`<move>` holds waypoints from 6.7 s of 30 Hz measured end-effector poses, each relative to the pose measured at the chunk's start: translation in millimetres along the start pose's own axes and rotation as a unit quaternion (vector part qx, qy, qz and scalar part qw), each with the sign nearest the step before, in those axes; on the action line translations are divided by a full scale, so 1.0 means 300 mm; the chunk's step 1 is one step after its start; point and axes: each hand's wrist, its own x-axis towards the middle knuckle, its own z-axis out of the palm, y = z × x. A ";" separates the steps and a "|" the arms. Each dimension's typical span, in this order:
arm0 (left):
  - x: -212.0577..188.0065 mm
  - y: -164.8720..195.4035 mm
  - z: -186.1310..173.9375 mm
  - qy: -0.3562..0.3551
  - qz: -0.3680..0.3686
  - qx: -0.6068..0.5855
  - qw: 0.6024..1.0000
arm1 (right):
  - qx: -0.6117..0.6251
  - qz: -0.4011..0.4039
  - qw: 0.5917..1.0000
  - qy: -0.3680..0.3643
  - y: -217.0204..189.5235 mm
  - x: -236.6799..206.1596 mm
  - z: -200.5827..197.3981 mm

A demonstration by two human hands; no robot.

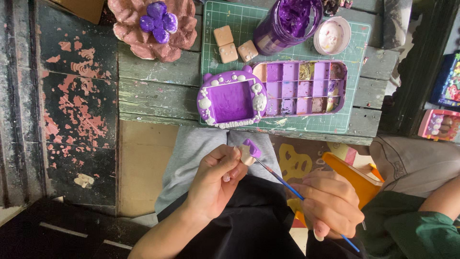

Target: The person paints small ceramic pieces with purple and blue paint using a fine brush. They dip the brush into paint containers, apply color to the pieces, and place the finished items on a nearby tray.

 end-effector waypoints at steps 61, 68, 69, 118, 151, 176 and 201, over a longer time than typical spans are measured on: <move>-0.008 0.012 0.026 -0.025 -0.071 -0.037 0.996 | -0.047 -0.067 0.996 0.024 -0.027 -0.008 -0.040; -0.009 0.013 0.041 -0.014 -0.046 -0.021 0.999 | -0.040 -0.075 0.996 -0.027 -0.013 0.027 -0.015; -0.008 0.014 0.043 -0.011 -0.044 -0.019 0.999 | -0.042 -0.081 0.996 -0.026 -0.010 0.031 -0.011; -0.009 0.012 0.021 -0.022 -0.082 -0.030 0.996 | -0.055 -0.043 0.997 -0.028 -0.032 -0.008 -0.049; 0.018 0.001 -0.029 -0.102 0.014 0.046 0.994 | -0.047 0.143 0.979 0.140 -0.048 -0.076 0.023; 0.053 -0.019 -0.091 -0.132 -0.093 -0.005 0.987 | 0.067 0.177 0.950 0.249 -0.030 -0.090 0.062; 0.059 -0.015 -0.091 -0.139 -0.161 -0.018 0.977 | 0.072 0.188 0.955 0.220 -0.050 -0.054 0.044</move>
